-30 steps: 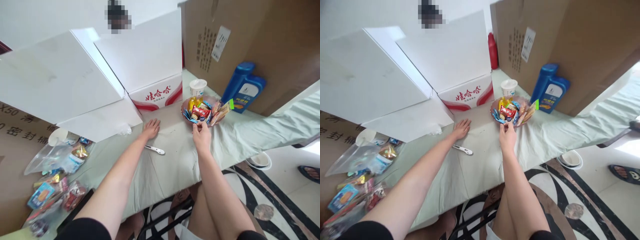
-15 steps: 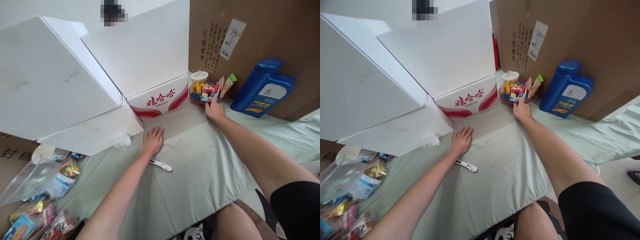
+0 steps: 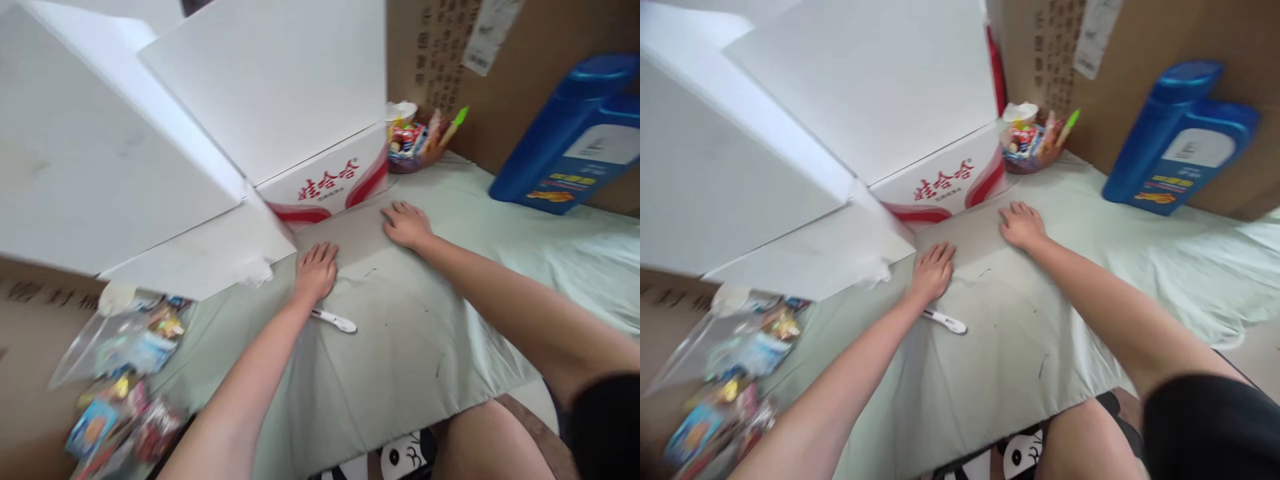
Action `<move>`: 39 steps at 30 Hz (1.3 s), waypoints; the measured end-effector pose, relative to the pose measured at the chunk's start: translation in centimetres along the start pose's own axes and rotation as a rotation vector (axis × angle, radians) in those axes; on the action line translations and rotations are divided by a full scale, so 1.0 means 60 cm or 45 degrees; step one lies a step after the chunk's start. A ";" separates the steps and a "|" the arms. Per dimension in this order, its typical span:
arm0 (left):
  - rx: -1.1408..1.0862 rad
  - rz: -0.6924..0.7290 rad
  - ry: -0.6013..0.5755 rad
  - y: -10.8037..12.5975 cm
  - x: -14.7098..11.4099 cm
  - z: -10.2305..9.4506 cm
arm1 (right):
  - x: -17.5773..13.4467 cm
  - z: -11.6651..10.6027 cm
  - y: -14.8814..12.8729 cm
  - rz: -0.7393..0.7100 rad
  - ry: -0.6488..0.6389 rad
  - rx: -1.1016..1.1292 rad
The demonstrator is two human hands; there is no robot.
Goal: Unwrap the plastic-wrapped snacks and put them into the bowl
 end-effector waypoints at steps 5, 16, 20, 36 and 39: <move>-0.103 -0.010 -0.134 0.043 -0.035 -0.026 | -0.149 0.041 -0.016 -0.216 -0.206 -0.003; -1.018 -0.322 0.304 -0.089 -0.387 -0.063 | -0.305 0.023 -0.338 -0.620 -0.429 0.132; -1.128 -0.429 0.259 -0.157 -0.467 0.000 | -0.320 0.038 -0.531 -0.745 -0.455 0.231; -1.251 0.077 0.124 -0.202 -0.496 0.001 | -0.112 0.254 -1.218 -0.999 -0.444 -0.424; -1.366 0.024 0.149 -0.211 -0.493 0.002 | -0.090 0.314 -1.222 -0.989 -0.519 -0.598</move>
Point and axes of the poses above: each hand's wrist, its own x-axis towards the middle knuckle, its own z-axis out of the palm, y = z × x, the point moved 6 cm from there along x, towards the middle knuckle, and after that the axes turned 1 degree about y, right-handed, at the moved point
